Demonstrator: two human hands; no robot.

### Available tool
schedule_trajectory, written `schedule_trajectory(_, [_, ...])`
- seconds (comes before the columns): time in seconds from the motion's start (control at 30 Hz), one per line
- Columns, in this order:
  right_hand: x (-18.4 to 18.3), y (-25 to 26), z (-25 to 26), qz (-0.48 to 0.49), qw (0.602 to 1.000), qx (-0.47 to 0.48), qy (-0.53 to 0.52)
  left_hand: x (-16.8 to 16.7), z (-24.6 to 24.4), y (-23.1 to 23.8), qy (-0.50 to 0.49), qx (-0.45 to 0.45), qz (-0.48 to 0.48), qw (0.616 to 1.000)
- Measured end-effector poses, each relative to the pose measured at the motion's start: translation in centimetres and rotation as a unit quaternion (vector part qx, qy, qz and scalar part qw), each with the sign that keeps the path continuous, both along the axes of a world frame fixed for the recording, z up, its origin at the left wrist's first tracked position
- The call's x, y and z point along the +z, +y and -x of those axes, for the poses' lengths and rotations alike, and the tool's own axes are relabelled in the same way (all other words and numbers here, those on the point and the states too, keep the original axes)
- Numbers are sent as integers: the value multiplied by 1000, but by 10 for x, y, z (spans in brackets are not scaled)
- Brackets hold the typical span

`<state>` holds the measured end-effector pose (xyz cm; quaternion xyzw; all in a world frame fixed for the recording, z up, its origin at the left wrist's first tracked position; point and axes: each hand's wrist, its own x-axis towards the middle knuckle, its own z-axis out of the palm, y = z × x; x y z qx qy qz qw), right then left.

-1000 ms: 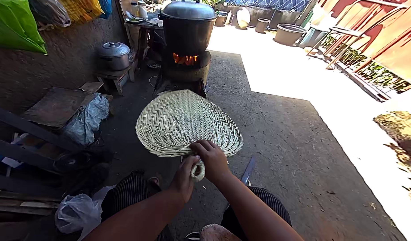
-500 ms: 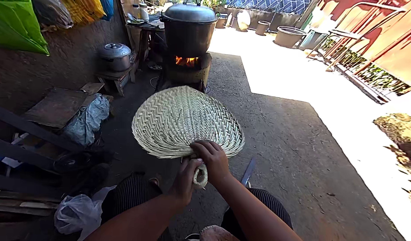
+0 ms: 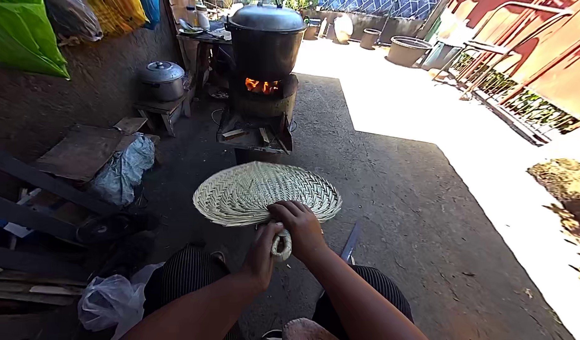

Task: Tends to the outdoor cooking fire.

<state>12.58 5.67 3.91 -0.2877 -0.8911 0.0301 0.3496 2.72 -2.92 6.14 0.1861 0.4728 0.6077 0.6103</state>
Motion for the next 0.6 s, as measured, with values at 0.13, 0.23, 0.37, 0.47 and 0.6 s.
schedule_trajectory(0.13, [-1,1,-1,-21,1000,-8,19,0,4,1,18,-31,-23,999])
schedule_trajectory(0.23, [-2,1,-1,24,1000,-5,-14,-2,4,6,-23,-21,20,999])
schedule_trajectory(0.37, [0,2,0,-39,999,-2,36,0,1,-2,43,-15,-38,998])
schedule_trajectory(0.47, [2,1,-2,33,999,0,-23,-3,5,6,-26,-28,7,999])
schedule_trajectory(0.6, [-1,1,1,-9,1000,1,20,-1,0,-1,33,-5,-19,999])
